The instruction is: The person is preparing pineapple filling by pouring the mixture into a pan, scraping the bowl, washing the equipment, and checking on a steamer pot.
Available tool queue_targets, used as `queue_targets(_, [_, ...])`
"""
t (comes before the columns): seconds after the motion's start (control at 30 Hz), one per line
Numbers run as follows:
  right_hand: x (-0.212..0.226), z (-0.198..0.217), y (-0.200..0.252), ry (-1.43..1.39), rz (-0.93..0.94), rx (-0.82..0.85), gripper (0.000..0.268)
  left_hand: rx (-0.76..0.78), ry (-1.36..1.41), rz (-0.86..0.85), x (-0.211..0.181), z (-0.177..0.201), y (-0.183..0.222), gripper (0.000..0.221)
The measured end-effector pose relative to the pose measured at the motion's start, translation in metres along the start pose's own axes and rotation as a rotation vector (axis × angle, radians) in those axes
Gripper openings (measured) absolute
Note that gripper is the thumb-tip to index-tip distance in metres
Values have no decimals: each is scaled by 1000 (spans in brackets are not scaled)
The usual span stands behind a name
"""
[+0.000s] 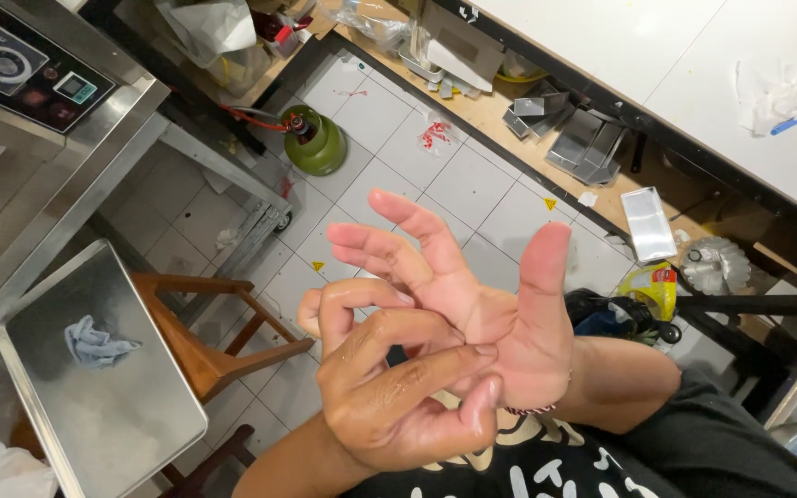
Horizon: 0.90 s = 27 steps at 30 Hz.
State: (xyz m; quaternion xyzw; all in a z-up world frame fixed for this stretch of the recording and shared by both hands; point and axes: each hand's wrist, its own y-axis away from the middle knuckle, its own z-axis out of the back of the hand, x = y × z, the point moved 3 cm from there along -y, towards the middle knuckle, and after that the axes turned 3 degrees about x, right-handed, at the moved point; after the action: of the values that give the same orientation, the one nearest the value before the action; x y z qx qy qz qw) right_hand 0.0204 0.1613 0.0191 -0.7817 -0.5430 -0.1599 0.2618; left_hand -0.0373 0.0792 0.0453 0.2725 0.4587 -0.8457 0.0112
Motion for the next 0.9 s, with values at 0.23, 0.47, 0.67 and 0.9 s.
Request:
queue_targets(0.23, [1,10,-1,-17,-10,22,100,-26,-34,-3,3,-6,-4,9])
queue_targets(0.47, [6,48,6,-287,-13,30,104,-38,-56,23,40,-8,3,13])
queue_targets(0.67, [-28,231,57,1096,-7,96,88,99,-75,455,151,-18,91,12])
queue_targets(0.9, [-145,526,259,1473,-1220,99,81,576,-153,1856,240,-62,331,23])
